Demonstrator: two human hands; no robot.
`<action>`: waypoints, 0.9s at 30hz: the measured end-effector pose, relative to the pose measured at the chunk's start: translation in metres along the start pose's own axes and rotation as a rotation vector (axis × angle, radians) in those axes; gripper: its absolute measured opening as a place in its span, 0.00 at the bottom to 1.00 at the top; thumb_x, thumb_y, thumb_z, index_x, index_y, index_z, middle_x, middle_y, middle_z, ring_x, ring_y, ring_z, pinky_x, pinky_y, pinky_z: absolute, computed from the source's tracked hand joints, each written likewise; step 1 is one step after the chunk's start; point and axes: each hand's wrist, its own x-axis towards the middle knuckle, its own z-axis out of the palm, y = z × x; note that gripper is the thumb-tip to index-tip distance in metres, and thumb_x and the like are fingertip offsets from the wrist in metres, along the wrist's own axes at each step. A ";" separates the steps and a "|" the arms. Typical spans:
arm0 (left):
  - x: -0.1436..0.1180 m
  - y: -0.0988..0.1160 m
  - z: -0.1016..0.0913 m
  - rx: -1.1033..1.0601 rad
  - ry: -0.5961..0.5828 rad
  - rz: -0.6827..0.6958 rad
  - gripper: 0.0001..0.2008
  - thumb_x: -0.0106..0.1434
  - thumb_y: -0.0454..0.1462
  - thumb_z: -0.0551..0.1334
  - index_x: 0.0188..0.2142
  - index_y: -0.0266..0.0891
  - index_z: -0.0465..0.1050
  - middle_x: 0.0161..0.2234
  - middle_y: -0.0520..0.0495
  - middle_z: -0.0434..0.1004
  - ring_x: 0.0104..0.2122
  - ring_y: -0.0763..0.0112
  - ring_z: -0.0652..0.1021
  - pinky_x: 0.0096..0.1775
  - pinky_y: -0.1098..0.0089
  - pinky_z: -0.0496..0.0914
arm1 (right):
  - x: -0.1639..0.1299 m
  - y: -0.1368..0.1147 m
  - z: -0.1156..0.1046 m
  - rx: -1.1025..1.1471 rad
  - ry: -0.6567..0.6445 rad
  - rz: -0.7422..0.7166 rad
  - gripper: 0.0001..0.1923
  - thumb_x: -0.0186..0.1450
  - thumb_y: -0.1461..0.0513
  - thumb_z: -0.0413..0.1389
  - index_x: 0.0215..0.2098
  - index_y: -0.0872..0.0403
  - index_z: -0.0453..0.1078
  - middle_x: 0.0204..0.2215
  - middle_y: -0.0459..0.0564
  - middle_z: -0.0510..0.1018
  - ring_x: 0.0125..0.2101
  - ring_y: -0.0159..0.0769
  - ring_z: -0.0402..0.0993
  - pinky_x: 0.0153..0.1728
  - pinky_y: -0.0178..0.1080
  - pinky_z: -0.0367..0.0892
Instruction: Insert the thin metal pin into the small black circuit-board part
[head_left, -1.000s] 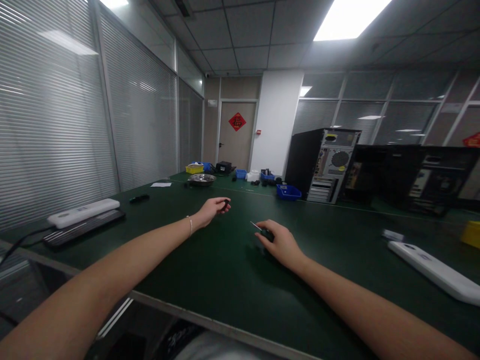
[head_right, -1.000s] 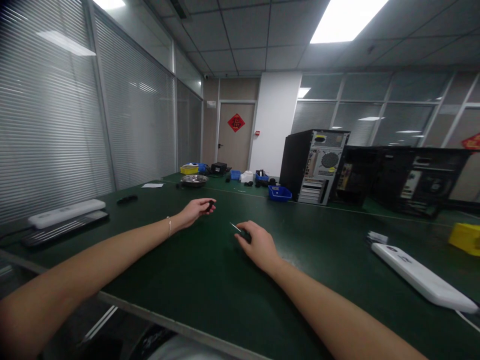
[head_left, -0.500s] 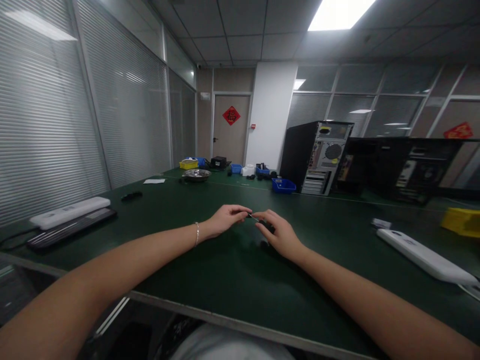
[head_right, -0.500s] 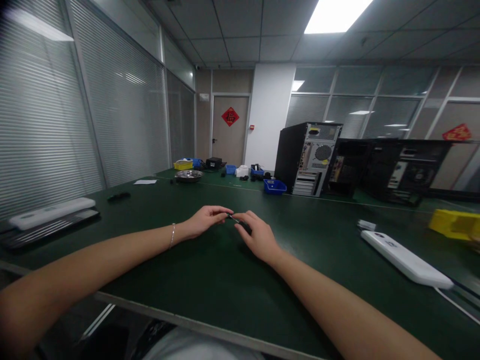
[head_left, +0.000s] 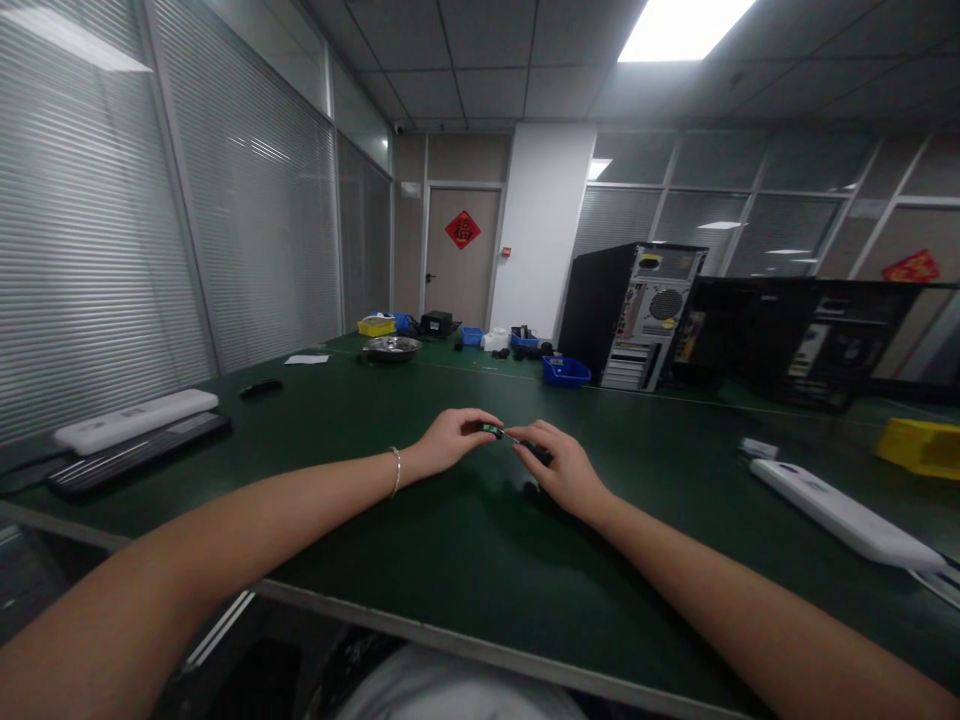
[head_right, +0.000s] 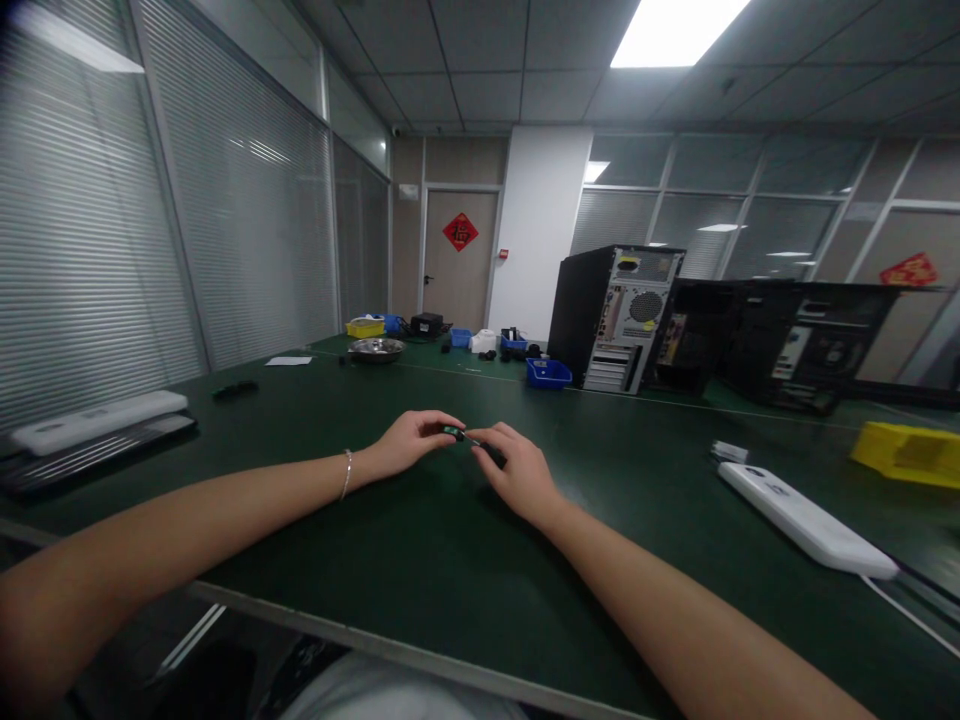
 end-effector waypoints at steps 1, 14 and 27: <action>-0.001 0.001 0.000 0.023 0.008 0.012 0.12 0.57 0.35 0.63 0.41 0.37 0.76 0.41 0.44 0.77 0.41 0.64 0.75 0.45 0.66 0.67 | 0.000 0.000 0.000 0.006 -0.002 -0.002 0.13 0.65 0.62 0.51 0.47 0.48 0.71 0.37 0.48 0.74 0.36 0.37 0.71 0.35 0.37 0.66; -0.001 0.003 0.001 -0.122 -0.024 -0.101 0.14 0.55 0.35 0.64 0.42 0.32 0.75 0.38 0.41 0.78 0.34 0.67 0.75 0.39 0.67 0.69 | 0.001 0.006 0.005 0.165 0.026 -0.037 0.13 0.64 0.62 0.52 0.46 0.51 0.72 0.34 0.50 0.75 0.33 0.37 0.71 0.33 0.37 0.65; -0.003 0.005 0.002 -0.131 -0.039 -0.100 0.14 0.56 0.37 0.64 0.41 0.33 0.76 0.36 0.43 0.78 0.30 0.70 0.75 0.36 0.68 0.69 | 0.001 0.007 0.006 0.215 0.014 -0.011 0.14 0.64 0.60 0.53 0.47 0.50 0.73 0.33 0.50 0.75 0.30 0.35 0.70 0.30 0.37 0.64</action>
